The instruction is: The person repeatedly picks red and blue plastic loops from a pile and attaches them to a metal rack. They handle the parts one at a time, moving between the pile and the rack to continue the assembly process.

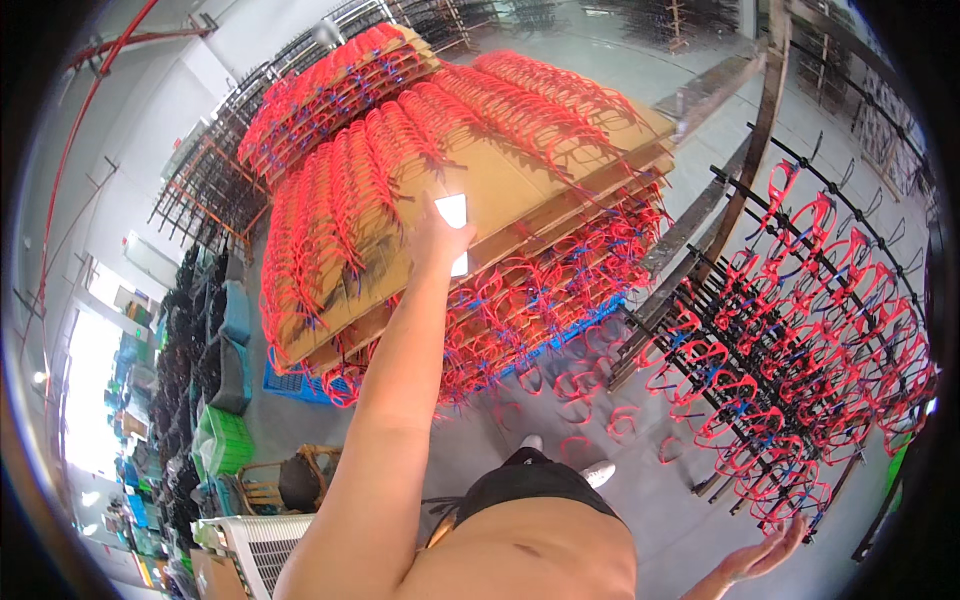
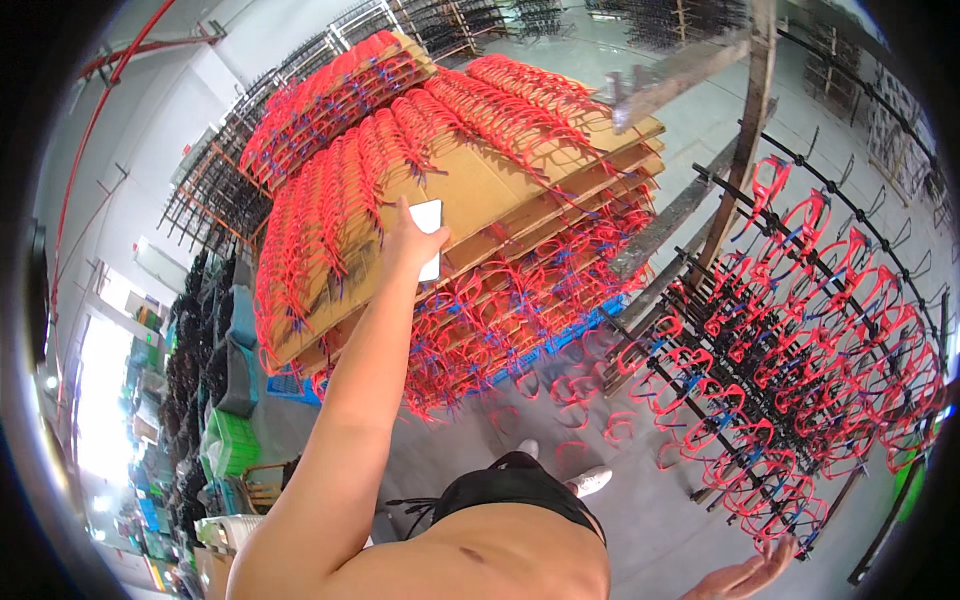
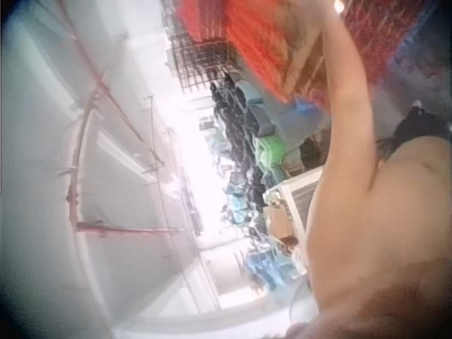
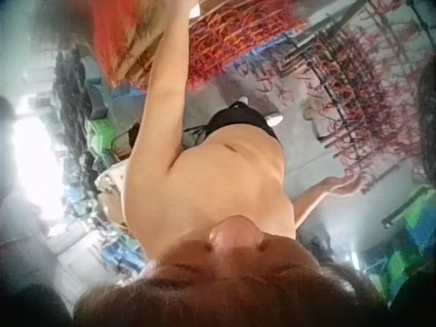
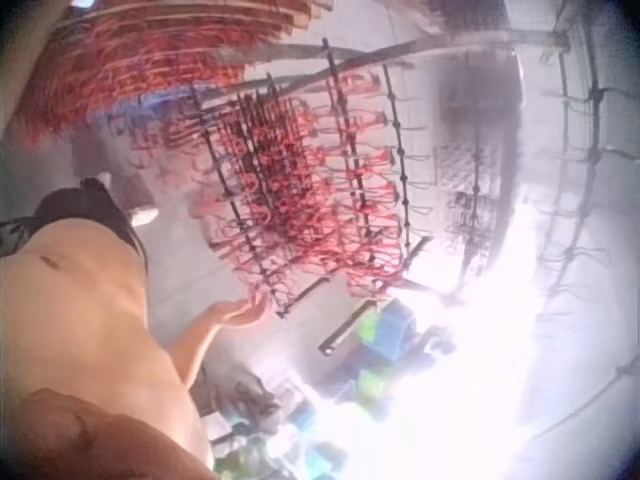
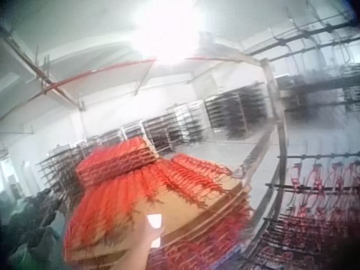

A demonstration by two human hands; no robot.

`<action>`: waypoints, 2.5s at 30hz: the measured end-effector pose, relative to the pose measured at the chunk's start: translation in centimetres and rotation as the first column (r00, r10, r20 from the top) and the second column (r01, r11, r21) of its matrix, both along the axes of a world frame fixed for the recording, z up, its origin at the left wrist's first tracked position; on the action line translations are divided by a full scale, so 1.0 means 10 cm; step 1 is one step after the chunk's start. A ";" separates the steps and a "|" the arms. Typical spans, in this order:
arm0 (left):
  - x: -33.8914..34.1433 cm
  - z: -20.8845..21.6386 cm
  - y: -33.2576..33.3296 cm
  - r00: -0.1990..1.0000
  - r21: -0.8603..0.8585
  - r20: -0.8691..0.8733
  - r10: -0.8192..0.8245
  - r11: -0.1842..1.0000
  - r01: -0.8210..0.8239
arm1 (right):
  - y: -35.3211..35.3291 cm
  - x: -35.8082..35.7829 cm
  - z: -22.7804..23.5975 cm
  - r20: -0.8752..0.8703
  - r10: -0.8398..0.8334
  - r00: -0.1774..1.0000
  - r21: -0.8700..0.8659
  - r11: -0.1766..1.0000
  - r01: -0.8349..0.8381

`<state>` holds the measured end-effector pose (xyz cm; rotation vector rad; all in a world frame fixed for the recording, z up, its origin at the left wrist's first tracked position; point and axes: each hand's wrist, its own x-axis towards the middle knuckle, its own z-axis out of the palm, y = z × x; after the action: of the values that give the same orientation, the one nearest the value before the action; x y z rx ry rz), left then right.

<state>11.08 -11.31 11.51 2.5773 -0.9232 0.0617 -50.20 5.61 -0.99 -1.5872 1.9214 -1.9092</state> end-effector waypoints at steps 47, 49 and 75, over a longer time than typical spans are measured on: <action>0.78 0.06 11.01 -0.251 0.047 0.299 0.921 -0.277 -0.960 | 1.62 5.79 0.07 0.751 0.634 -0.184 0.528 -0.744 -0.409; 1.06 -0.17 10.66 -0.070 -0.136 0.477 0.876 -0.006 -0.991 | 1.83 5.83 0.04 0.526 0.769 -0.364 0.462 -0.618 -0.637; -0.90 -1.04 1.84 0.087 -0.604 -0.773 -0.628 0.771 0.200 | 0.81 1.27 0.05 0.423 0.141 0.895 0.319 0.901 -0.293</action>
<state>2.07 7.09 1.08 1.3057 -0.9061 -1.3164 -37.53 13.70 -0.46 -1.1504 1.7154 -1.5066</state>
